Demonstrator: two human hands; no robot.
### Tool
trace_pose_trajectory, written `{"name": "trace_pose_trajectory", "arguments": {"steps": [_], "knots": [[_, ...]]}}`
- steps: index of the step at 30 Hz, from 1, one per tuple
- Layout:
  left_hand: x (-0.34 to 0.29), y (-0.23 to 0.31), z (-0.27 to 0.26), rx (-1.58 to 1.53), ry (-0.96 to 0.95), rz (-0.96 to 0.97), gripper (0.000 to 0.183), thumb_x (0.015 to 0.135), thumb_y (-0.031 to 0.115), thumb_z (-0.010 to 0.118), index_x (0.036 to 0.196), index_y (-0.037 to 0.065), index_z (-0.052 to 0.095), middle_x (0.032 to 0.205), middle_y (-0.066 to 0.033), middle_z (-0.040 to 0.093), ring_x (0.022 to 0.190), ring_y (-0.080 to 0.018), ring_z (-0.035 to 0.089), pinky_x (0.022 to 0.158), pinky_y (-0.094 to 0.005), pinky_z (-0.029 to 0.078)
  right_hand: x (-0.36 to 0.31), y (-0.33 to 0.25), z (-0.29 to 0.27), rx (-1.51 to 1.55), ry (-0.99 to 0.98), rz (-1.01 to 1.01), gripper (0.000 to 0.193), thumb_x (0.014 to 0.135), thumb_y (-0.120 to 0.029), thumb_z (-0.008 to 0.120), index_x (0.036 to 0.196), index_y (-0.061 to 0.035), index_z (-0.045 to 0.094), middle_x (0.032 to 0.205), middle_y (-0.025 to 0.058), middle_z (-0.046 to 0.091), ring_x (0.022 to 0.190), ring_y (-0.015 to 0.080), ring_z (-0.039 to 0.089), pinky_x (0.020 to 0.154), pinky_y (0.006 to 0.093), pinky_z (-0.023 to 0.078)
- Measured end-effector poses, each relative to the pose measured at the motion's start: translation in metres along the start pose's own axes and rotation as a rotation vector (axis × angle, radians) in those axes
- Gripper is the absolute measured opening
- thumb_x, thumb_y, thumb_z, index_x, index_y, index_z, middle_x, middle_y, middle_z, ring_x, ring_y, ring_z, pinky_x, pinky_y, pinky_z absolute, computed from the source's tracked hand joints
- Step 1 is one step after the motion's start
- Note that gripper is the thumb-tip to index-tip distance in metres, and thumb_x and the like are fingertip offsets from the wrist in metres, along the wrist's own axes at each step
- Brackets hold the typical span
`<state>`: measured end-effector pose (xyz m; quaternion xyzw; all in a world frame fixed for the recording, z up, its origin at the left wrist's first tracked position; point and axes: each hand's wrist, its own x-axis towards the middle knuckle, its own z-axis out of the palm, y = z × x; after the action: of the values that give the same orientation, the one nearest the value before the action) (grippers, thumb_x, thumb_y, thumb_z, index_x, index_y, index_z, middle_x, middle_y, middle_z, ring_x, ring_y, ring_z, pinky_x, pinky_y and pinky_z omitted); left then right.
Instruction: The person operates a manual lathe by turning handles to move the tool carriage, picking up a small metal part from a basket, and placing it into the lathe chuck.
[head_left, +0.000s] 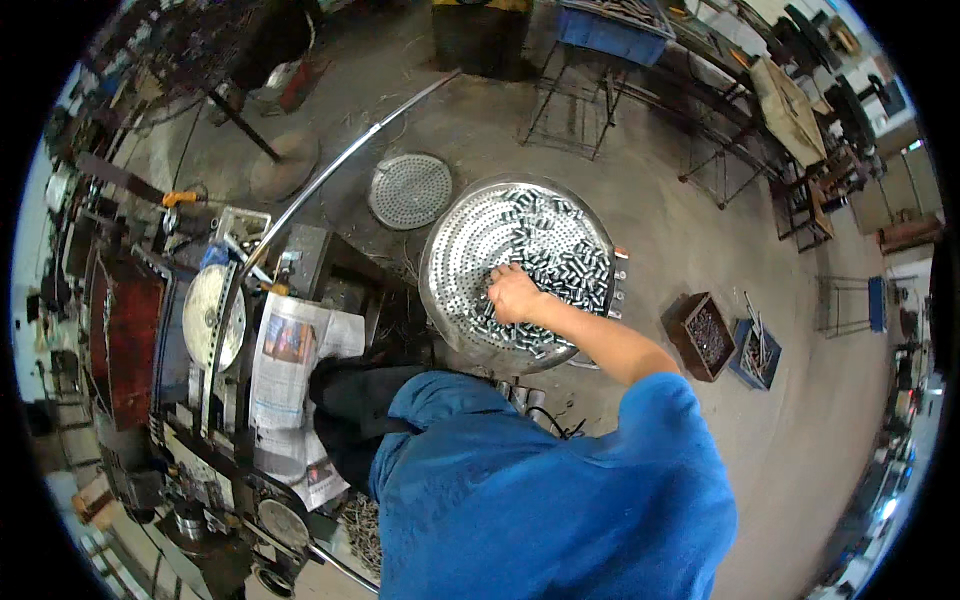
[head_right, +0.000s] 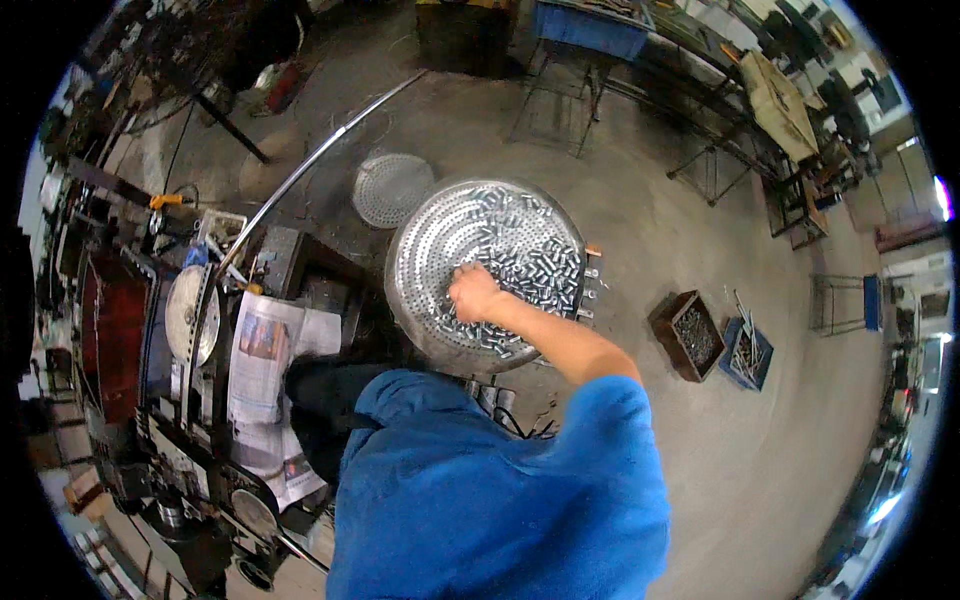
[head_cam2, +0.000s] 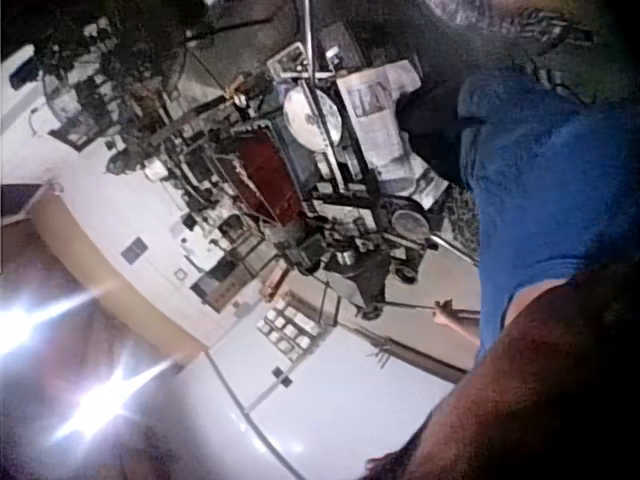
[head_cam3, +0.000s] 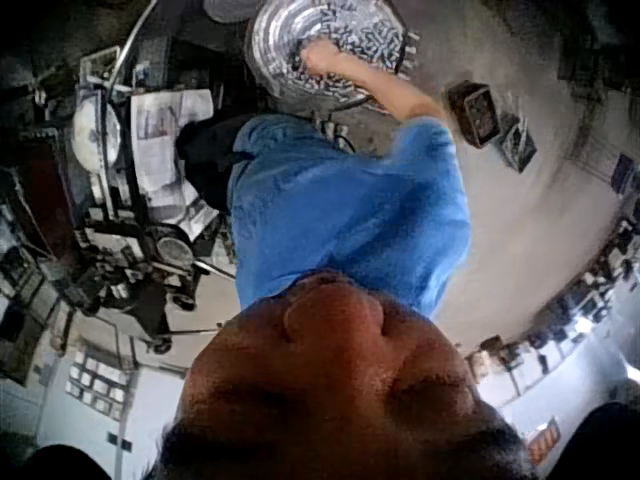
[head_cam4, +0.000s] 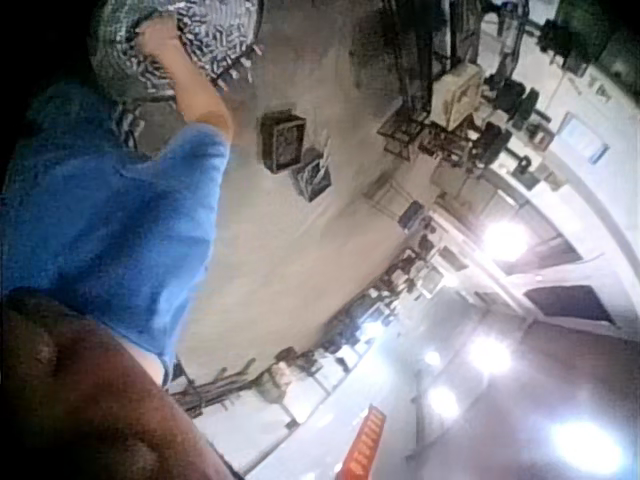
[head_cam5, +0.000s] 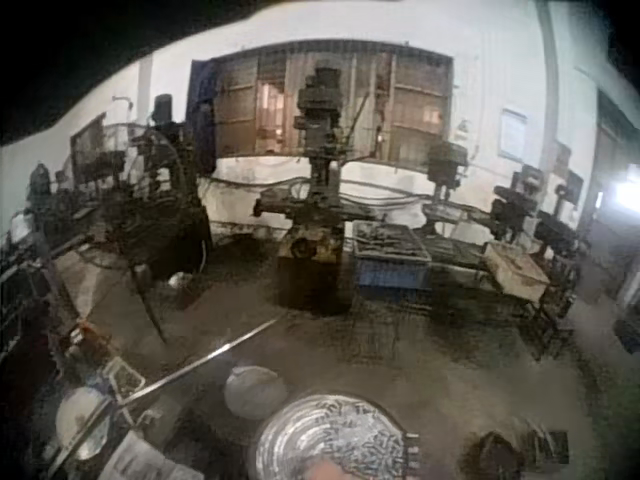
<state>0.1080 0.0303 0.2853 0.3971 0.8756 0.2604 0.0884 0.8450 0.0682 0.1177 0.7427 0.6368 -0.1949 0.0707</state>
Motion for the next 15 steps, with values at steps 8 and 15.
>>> {"name": "trace_pose_trajectory", "arguments": {"steps": [8, 15], "knots": [[-0.053, 0.123, -0.041, -0.009, -0.067, 0.230, 0.029, 0.089, 0.022, 0.056, 0.103, -0.003, 0.058, 0.090, -0.0104, 0.061, 0.075, -0.0188, 0.053, 0.065, -0.0338, 0.044, -0.013, -0.060, -0.050, 0.474, 0.262, -0.222, 0.047, 0.053, -0.022, 0.063, 0.097, -0.0037, 0.066, 0.111, 0.0197, 0.054, 0.103, 0.0337, 0.053, 0.087, 0.0416, 0.044], [-0.052, 0.197, 0.036, -0.512, -0.593, 0.359, 0.024, 0.090, 0.022, 0.056, 0.098, 0.000, 0.063, 0.081, -0.0051, 0.064, 0.076, -0.0121, 0.056, 0.063, -0.0252, 0.043, 0.006, -0.252, -0.104, 0.992, 0.477, -1.273, 0.044, 0.056, -0.017, 0.058, 0.096, 0.0016, 0.058, 0.105, 0.0214, 0.049, 0.097, 0.0386, 0.051, 0.082, 0.0404, 0.044]]}}
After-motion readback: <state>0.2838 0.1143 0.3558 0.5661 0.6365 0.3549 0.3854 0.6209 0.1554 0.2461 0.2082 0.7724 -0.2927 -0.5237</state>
